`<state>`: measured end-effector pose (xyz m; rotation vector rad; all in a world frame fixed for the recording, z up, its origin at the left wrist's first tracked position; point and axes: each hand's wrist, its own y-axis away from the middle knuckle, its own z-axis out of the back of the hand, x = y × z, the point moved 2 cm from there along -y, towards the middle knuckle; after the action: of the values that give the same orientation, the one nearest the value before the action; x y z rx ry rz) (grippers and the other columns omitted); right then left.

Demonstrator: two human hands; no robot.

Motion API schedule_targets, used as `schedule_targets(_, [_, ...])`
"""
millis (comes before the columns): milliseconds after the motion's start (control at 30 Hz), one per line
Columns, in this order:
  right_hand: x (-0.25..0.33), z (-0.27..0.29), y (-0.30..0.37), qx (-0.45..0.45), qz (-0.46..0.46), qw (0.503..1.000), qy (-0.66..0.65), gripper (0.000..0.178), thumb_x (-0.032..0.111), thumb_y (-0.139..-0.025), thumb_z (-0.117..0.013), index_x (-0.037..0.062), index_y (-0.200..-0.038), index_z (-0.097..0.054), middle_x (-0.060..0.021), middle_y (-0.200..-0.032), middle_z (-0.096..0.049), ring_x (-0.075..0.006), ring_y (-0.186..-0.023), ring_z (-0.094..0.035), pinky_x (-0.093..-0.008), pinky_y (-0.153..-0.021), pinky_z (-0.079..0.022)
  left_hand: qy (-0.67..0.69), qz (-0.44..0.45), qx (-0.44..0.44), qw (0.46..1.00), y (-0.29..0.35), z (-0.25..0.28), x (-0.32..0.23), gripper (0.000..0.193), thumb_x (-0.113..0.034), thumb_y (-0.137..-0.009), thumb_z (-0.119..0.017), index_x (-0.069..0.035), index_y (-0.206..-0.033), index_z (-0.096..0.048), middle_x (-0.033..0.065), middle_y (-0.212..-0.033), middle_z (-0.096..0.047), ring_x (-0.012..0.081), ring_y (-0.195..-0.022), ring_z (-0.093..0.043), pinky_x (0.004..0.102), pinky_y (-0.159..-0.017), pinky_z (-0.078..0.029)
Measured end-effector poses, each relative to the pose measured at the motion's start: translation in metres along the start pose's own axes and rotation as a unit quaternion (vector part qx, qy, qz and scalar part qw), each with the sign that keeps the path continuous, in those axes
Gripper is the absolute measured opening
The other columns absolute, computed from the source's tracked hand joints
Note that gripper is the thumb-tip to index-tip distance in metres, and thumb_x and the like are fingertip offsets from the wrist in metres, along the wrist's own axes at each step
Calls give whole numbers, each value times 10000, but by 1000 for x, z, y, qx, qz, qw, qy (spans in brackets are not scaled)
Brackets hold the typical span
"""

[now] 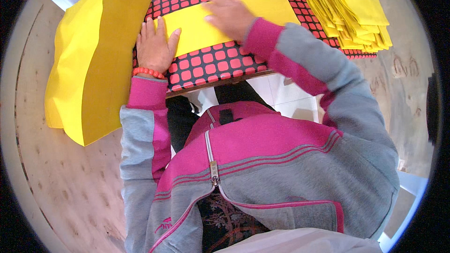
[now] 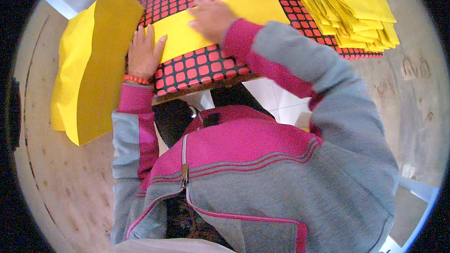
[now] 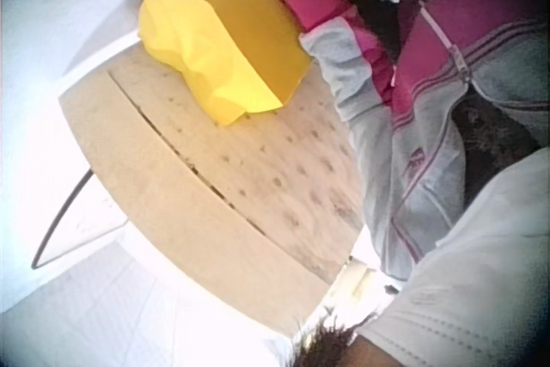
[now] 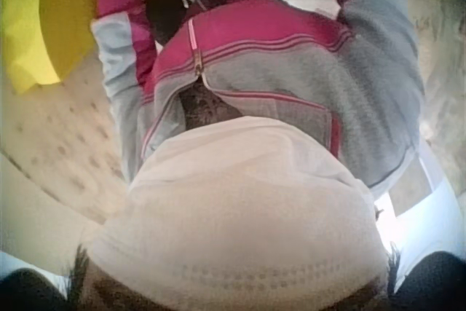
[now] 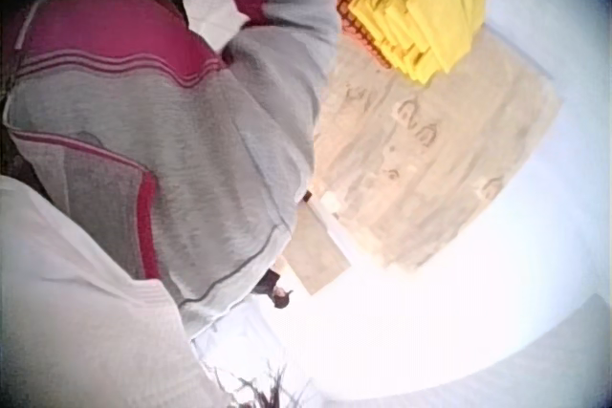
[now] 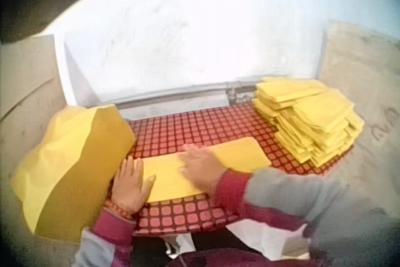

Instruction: The person folds yellow paper sheets on a patterned table, aligning edges and pressing creases. The folded sheets are stacked on the table as the task continues.

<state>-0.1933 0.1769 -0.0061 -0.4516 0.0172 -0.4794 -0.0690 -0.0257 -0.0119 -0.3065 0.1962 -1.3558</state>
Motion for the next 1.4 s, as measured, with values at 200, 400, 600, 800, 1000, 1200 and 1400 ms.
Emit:
schedule_targets(200, [-114, 29, 84, -48, -7, 992, 116, 422, 324, -1024, -450, 55, -1326, -570, -189, -1430, -512, -346, -1358, -455, -463, -1104, -371, 13, -13, -34, 999, 1, -2, 2, 704, -547, -982, -463, -6, -1432, -450, 274, -1460, -415, 435, -1373, -376, 546, -1107, -324])
schedule_targets(400, [-143, 45, 87, 2, -62, 996, 58, 509, 424, -1027, -426, 36, -1332, -557, -203, -1342, -575, -352, -1260, -538, -454, -1033, -437, 30, 2, 2, 1000, -4, 4, 2, 672, -503, -977, -504, -5, -1425, -460, 275, -1469, -411, 434, -1378, -373, 566, -1111, -312])
schedule_targets(600, [-130, 50, 34, 35, -90, 995, -11, 479, 417, -1005, -500, 15, -1243, -605, -206, -1172, -656, -368, -1094, -625, -432, -930, -491, 348, -49, -165, 921, 41, 60, -38, 401, -245, -971, -601, 1, -1287, -614, 215, -1317, -603, 337, -1312, -505, 454, -1103, -365])
schedule_targets(800, [-104, 79, 57, 74, -104, 991, -26, 383, 397, -965, -593, 22, -1033, -641, -145, -887, -661, -297, -813, -650, -407, -721, -510, 768, 37, 328, 549, 117, 51, -99, 399, -277, -1034, -528, 24, -1293, -563, 146, -1232, -663, 222, -1178, -615, 351, -1027, -462])
schedule_targets(1000, [-38, 116, 126, 267, -160, 870, -382, 403, 377, -987, -594, 3, -841, -630, -25, -698, -563, -99, -626, -566, -256, -544, -451, 874, 167, 310, 335, 118, 28, -117, 521, -413, -1062, -413, -13, -1390, -483, 157, -1384, -578, 275, -1275, -571, 416, -1055, -462])
schedule_targets(1200, [8, 89, 92, 327, -233, 725, -559, 386, 384, -1000, -559, 17, -1072, -651, -54, -904, -688, -108, -743, -661, -256, -591, -508, 889, 225, 238, 321, 113, 31, -114, 440, -228, -1030, -536, -32, -1418, -468, 124, -1384, -579, 245, -1267, -573, 404, -1062, -476])
schedule_targets(1400, [3, 42, 39, 324, -285, 446, -784, 516, 366, -984, -586, -21, -1323, -554, -171, -1216, -681, -239, -1050, -694, -394, -966, -538, 898, 149, 252, 329, 99, 52, -102, 460, -176, -1007, -578, -18, -1422, -458, 125, -1380, -577, 242, -1250, -583, 389, -1062, -479])
